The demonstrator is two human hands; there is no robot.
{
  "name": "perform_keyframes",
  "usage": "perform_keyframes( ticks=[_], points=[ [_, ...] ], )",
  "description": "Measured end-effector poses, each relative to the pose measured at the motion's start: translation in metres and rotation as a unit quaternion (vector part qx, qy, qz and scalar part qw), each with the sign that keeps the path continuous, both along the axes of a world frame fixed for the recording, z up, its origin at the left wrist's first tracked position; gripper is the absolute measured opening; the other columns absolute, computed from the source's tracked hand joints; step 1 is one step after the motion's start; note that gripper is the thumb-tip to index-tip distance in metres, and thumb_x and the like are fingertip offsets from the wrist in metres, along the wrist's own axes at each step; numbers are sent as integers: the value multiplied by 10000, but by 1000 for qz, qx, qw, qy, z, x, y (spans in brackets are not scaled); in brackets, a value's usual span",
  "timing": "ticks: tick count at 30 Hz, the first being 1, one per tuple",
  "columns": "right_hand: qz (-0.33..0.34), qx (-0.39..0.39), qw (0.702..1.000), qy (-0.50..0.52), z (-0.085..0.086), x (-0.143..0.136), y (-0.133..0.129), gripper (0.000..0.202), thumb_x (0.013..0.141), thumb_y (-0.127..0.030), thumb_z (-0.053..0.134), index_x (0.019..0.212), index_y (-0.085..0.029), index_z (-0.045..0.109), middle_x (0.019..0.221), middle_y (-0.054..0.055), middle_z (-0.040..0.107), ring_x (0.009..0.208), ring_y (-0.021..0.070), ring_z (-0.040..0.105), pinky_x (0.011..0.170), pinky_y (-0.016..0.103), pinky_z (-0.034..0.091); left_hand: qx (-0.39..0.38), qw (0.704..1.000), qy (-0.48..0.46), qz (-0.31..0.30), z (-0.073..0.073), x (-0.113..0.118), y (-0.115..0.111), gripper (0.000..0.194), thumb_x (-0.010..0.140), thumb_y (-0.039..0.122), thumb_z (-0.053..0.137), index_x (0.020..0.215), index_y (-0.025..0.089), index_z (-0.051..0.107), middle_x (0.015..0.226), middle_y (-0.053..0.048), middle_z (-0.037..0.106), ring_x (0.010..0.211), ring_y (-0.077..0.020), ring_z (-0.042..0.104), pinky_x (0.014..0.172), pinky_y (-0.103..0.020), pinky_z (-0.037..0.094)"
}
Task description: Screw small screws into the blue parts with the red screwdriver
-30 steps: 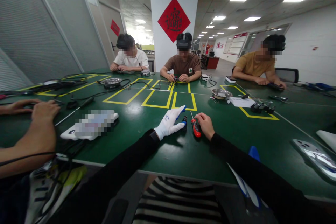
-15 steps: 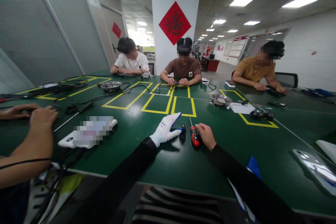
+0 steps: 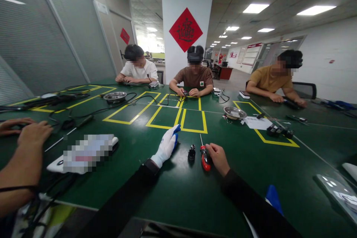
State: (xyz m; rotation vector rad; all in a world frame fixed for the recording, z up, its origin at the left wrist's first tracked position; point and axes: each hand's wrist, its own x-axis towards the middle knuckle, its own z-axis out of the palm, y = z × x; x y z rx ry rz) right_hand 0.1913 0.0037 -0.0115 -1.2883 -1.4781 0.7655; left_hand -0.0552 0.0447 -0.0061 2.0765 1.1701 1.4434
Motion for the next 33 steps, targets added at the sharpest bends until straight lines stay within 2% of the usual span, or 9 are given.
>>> perform_keyframes(
  ticks=[2, 5, 8, 14, 22, 33],
  points=[
    [1, 1, 1000, -1, 0, 0, 1, 396, 847, -446, 504, 554, -200, 403, 541, -49, 372, 516, 110, 354, 514, 248, 283, -30, 999, -10, 32, -2, -1, 8, 453, 949, 354, 336, 1329, 154, 478, 1362, -82, 521, 1275, -186, 462, 1129, -364, 312],
    [1, 3, 1000, -4, -1, 2, 3, 394, 847, -430, 515, 549, -198, 400, 540, -50, 364, 522, 109, 345, 513, 248, 267, -93, 989, -8, 114, -5, -7, 23, 444, 937, 395, 374, 1295, 172, 512, 1327, -78, 557, 1249, -197, 493, 1108, -371, 343],
    [1, 7, 1000, -1, -1, 4, 8, 389, 845, -412, 523, 548, -199, 388, 544, -52, 354, 526, 107, 334, 516, 247, 258, -126, 978, -1, 165, -8, -13, 38, 466, 952, 427, 316, 1276, 172, 531, 1318, -99, 565, 1239, -229, 506, 1090, -423, 355],
    [2, 15, 999, 33, -5, 8, 11, 409, 801, -363, 577, 528, -214, 311, 524, -71, 279, 511, 99, 279, 518, 248, 246, -113, 978, 70, 158, -17, -15, 47, 446, 951, 427, 318, 1245, 201, 565, 1296, -63, 588, 1215, -199, 527, 1081, -357, 376],
    [-11, 27, 993, 118, -7, 15, 12, 464, 704, -246, 644, 539, -228, 211, 522, -85, 264, 497, 81, 240, 510, 241, 266, -74, 972, 183, 130, -24, -20, 40, 427, 922, 338, 382, 1265, 155, 560, 1340, -89, 548, 1285, -213, 456, 1145, -367, 276],
    [5, -16, 976, 219, 3, 14, 7, 470, 687, -267, 673, 545, -235, 226, 482, -100, 255, 430, 63, 225, 417, 229, 206, -69, 963, 205, 157, -27, -20, 39, 446, 939, 342, 338, 1302, 158, 522, 1344, -84, 546, 1261, -221, 484, 1106, -381, 347]
  ],
)
